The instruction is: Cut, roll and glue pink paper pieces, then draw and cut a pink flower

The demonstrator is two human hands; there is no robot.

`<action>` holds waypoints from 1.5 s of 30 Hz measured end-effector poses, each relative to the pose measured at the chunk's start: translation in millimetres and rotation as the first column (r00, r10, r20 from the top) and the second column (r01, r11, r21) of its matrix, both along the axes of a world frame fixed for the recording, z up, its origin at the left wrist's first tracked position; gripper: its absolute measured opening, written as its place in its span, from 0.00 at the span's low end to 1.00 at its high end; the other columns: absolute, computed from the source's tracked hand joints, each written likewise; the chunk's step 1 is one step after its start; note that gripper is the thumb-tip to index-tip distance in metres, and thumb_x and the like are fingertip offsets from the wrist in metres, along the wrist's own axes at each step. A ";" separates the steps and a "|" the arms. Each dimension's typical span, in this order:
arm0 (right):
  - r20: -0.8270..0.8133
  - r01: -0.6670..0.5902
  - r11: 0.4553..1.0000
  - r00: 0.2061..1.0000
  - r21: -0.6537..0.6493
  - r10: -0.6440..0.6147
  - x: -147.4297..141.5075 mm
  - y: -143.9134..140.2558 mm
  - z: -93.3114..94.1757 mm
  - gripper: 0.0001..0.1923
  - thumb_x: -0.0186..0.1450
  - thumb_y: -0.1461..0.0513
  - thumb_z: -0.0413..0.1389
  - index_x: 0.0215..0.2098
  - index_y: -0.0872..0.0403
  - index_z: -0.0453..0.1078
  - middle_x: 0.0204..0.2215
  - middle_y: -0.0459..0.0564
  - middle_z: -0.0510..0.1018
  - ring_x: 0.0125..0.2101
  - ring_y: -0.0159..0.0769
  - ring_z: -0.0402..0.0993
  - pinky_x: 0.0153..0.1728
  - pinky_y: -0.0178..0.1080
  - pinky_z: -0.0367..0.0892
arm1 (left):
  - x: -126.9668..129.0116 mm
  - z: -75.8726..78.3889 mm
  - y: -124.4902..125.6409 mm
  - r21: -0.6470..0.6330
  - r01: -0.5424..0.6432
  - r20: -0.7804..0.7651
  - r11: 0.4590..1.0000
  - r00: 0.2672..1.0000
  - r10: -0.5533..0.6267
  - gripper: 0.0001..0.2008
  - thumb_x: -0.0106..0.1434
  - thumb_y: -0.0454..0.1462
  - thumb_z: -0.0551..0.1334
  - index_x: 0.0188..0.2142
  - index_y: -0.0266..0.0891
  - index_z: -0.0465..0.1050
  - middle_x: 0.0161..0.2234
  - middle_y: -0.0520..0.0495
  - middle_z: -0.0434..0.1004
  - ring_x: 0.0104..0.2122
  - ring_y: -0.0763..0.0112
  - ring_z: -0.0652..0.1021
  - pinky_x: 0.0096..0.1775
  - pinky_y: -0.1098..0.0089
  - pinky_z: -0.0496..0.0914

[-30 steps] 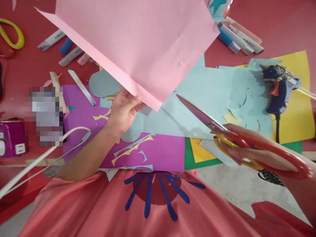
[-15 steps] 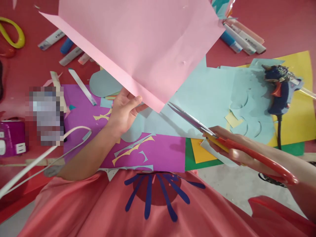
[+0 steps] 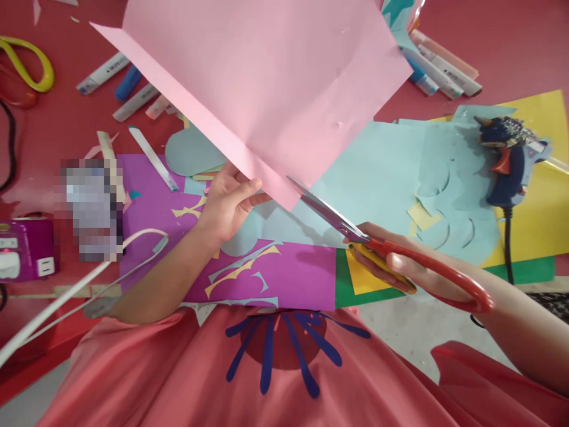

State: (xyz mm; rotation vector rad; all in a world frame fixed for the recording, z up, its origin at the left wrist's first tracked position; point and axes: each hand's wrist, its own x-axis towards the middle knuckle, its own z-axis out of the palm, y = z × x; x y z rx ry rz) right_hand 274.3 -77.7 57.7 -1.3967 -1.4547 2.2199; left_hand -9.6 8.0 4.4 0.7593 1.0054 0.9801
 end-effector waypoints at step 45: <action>0.098 0.018 0.997 0.995 0.081 -0.026 -12.8 -2.1 6.3 0.33 0.62 0.34 0.48 0.45 0.51 0.62 0.23 0.39 0.59 0.20 0.26 0.50 0.17 0.32 0.47 | -2.5 -7.9 3.6 0.122 0.044 -0.104 0.992 0.994 -0.031 0.14 0.52 0.42 0.70 0.34 0.42 0.68 0.30 0.51 0.73 0.30 0.71 0.77 0.27 0.71 0.73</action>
